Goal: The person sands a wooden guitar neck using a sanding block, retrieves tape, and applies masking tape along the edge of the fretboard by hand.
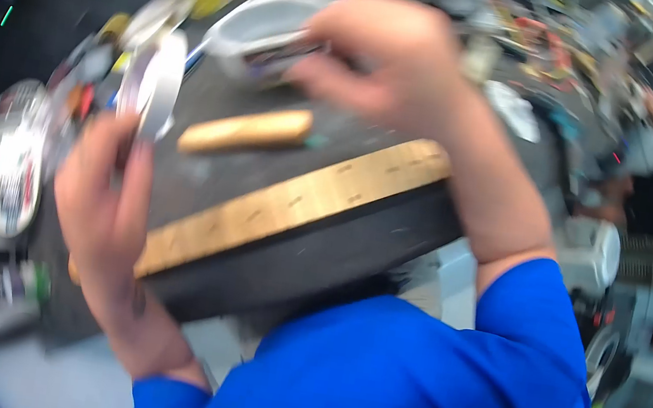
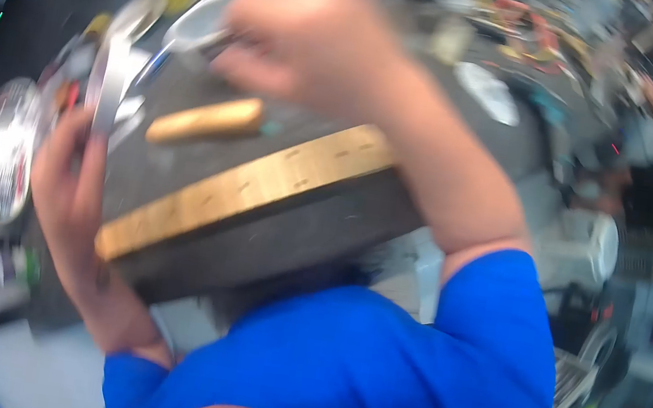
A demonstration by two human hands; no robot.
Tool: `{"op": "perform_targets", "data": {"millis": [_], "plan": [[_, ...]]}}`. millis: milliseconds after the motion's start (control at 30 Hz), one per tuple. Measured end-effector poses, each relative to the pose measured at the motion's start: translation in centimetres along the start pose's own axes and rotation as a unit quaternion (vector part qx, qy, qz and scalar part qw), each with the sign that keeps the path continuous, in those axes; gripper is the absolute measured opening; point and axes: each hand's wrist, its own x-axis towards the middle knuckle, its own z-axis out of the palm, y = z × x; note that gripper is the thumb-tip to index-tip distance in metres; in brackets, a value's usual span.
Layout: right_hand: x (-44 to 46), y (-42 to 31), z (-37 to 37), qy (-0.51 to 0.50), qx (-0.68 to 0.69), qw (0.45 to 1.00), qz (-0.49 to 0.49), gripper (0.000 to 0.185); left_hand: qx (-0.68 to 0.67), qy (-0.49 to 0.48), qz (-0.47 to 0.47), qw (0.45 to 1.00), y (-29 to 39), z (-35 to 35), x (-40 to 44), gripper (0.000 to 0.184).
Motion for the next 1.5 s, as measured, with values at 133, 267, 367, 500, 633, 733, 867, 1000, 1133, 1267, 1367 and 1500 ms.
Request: {"op": "perform_targets", "data": {"millis": [133,267,367,500,633,733,867,1000,1133,1267,1367,1500], "plan": [[0.6,-0.4,-0.9,-0.004,0.025,0.999,0.042,0.012,0.014,-0.093,-0.119,0.988,-3.8,-3.0,-0.3,0.022],[0.4,0.0,0.0,-0.015,0.026,0.998,0.049,0.013,0.113,-0.209,-0.112,0.965,-3.9,-3.2,-0.7,0.022],[0.2,0.1,0.3,-0.024,0.045,0.996,0.070,0.012,0.125,-0.230,-0.092,0.961,-3.6,-1.6,-0.4,0.019],[-0.2,1.0,1.6,-0.055,0.034,0.997,0.035,0.019,0.166,-0.312,-0.095,0.930,-3.0,0.3,-1.3,0.022],[-0.4,0.1,0.1,-0.144,0.042,0.988,0.046,0.022,0.098,-0.210,-0.071,0.970,-2.1,0.1,-1.2,0.026],[0.2,0.7,-1.1,-0.101,0.075,0.991,0.043,0.019,0.046,-0.107,-0.117,0.986,-2.8,0.0,-0.4,0.020],[0.0,0.8,-1.2,0.009,0.066,0.994,0.091,0.018,-0.039,0.018,-0.061,0.997,-3.0,0.9,0.3,0.019],[-4.6,-4.2,-8.9,-0.056,0.121,0.970,0.203,0.017,-0.234,-0.134,-0.076,0.960,4.9,1.8,3.6,0.006],[-11.5,-9.1,-19.9,-0.210,0.049,0.901,0.376,0.031,-0.264,-0.395,0.097,0.874,13.7,3.0,7.2,0.012],[-16.6,-10.5,-28.5,-0.088,0.135,0.840,0.517,0.034,-0.194,-0.562,0.158,0.789,24.0,7.3,10.3,0.013],[-20.1,-8.3,-33.0,-0.130,0.152,0.834,0.514,0.033,-0.145,-0.579,0.129,0.792,31.5,12.7,10.9,0.021],[-21.5,-5.1,-41.7,-0.090,0.145,0.856,0.488,0.034,-0.133,-0.650,0.064,0.746,45.0,16.0,15.5,0.035]]}}
